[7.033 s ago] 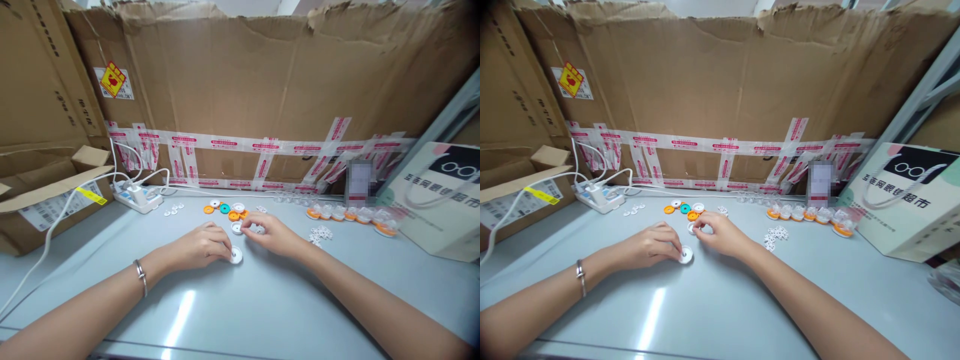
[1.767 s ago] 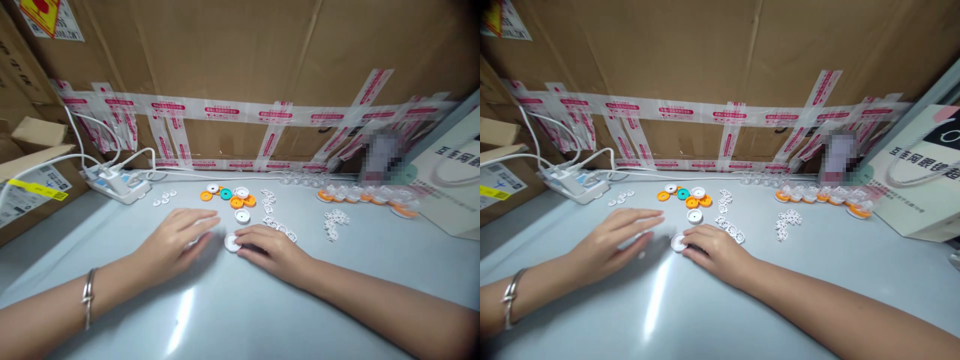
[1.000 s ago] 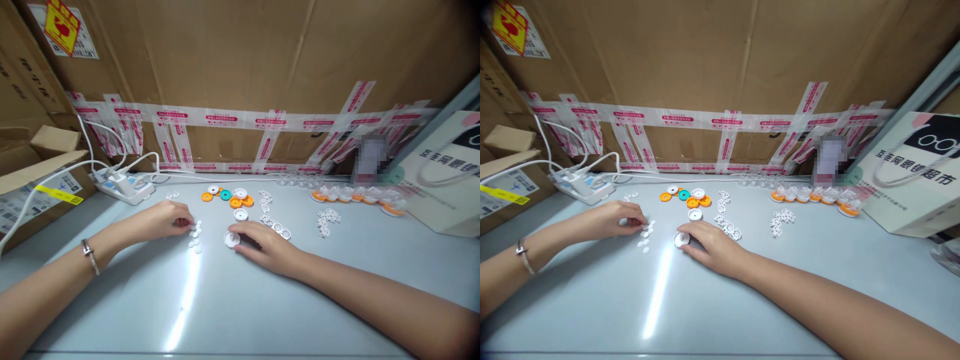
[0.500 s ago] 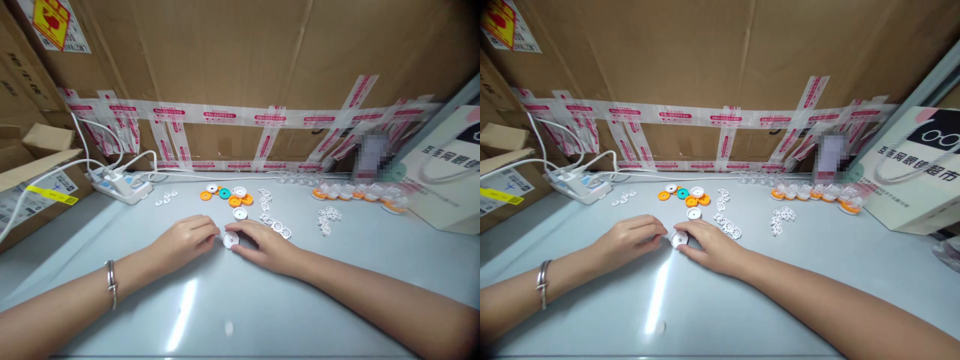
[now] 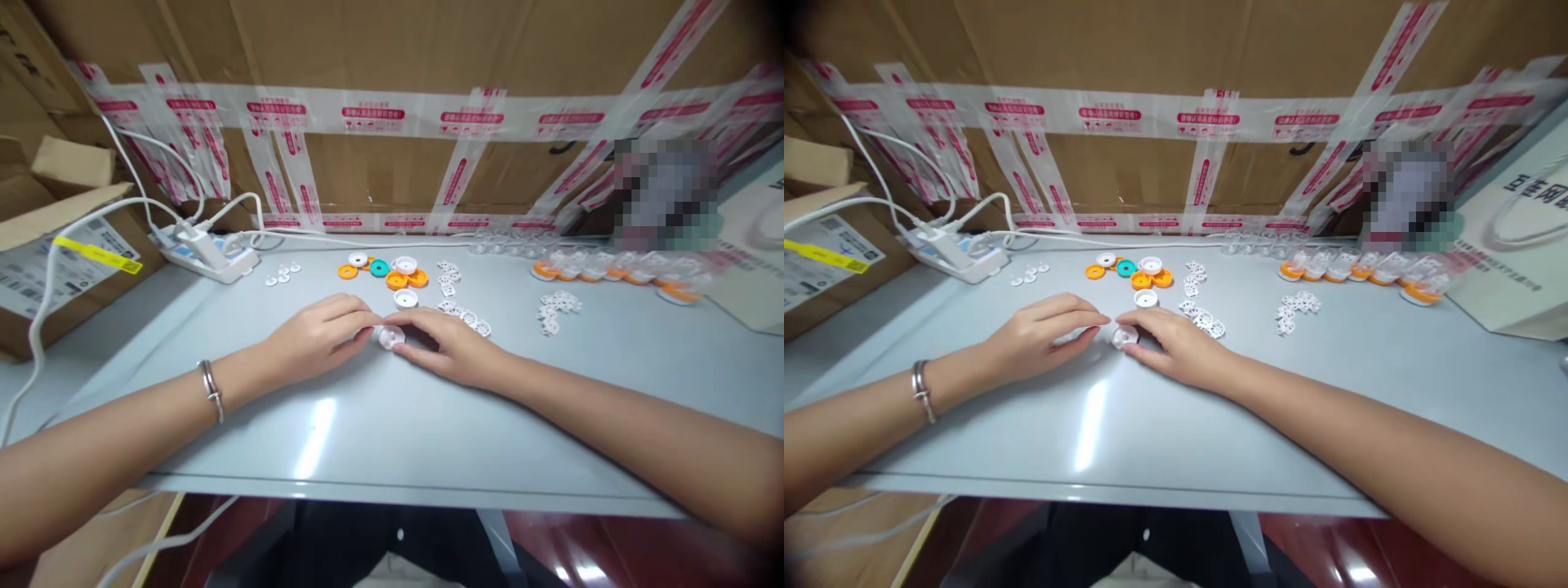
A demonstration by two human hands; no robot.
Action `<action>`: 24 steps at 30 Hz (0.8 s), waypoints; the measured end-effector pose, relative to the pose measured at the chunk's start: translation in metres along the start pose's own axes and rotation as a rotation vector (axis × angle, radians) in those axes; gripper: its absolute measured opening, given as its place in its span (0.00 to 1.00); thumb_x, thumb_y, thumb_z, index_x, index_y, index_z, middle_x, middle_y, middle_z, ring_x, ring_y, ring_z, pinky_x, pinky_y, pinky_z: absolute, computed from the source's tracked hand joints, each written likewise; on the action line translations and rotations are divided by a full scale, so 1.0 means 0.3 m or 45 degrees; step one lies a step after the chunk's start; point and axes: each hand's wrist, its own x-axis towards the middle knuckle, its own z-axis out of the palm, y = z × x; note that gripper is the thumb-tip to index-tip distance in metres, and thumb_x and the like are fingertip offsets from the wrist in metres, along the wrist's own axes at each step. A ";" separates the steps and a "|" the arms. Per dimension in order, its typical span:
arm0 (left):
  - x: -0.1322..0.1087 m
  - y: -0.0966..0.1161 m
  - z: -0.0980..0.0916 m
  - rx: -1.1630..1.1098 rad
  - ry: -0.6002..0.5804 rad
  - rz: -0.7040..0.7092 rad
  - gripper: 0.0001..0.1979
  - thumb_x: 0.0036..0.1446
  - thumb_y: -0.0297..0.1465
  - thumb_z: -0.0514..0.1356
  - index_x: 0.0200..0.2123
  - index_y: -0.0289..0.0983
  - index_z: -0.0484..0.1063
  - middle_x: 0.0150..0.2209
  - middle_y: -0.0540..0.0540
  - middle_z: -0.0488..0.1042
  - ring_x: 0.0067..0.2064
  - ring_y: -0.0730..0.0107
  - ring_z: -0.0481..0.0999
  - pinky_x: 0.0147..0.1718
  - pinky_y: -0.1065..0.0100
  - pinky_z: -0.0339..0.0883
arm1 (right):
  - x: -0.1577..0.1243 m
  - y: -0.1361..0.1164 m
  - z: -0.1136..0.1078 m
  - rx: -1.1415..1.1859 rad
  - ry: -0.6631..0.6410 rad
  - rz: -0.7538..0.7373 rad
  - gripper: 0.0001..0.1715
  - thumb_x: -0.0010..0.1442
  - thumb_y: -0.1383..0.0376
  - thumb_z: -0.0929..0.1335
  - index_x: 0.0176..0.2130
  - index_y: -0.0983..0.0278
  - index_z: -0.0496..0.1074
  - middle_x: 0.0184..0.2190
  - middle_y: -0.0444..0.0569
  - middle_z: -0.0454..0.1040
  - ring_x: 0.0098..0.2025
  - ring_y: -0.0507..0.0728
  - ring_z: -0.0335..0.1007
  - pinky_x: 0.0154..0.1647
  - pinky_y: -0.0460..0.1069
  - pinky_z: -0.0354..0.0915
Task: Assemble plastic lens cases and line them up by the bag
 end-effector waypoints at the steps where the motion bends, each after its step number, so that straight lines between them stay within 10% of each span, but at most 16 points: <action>1: 0.004 0.014 -0.015 0.023 0.001 0.023 0.09 0.58 0.23 0.53 0.42 0.34 0.68 0.36 0.44 0.73 0.38 0.70 0.71 0.38 0.69 0.68 | -0.002 -0.003 0.001 -0.005 -0.005 0.002 0.18 0.60 0.62 0.63 0.50 0.62 0.65 0.43 0.50 0.72 0.44 0.55 0.68 0.45 0.51 0.64; 7: -0.079 0.303 -0.085 -0.084 -0.021 0.079 0.11 0.61 0.28 0.51 0.46 0.40 0.66 0.33 0.45 0.74 0.36 0.65 0.73 0.36 0.65 0.68 | -0.013 -0.016 -0.010 -0.057 0.000 0.022 0.15 0.60 0.63 0.63 0.47 0.63 0.67 0.43 0.50 0.73 0.43 0.55 0.68 0.45 0.50 0.63; 11: -0.267 0.485 0.104 -0.289 -0.648 -0.004 0.06 0.57 0.26 0.53 0.33 0.39 0.70 0.25 0.47 0.72 0.24 0.70 0.68 0.21 0.69 0.65 | -0.015 -0.018 -0.016 -0.050 0.001 0.030 0.16 0.60 0.64 0.63 0.48 0.63 0.66 0.44 0.50 0.73 0.44 0.55 0.68 0.46 0.50 0.63; 17: -0.395 0.525 0.445 -0.403 -1.038 -0.282 0.07 0.54 0.25 0.57 0.37 0.35 0.72 0.35 0.44 0.75 0.37 0.65 0.73 0.34 0.70 0.66 | -0.016 -0.018 -0.019 -0.034 -0.003 0.014 0.15 0.60 0.63 0.63 0.47 0.64 0.66 0.41 0.51 0.73 0.43 0.54 0.68 0.44 0.49 0.63; 24: -0.373 0.475 0.366 -0.696 -0.819 -0.380 0.15 0.61 0.26 0.48 0.43 0.40 0.72 0.36 0.45 0.76 0.38 0.65 0.73 0.39 0.67 0.63 | -0.013 -0.010 -0.019 -0.014 -0.026 0.032 0.15 0.60 0.63 0.63 0.48 0.64 0.66 0.41 0.49 0.72 0.42 0.54 0.67 0.43 0.48 0.63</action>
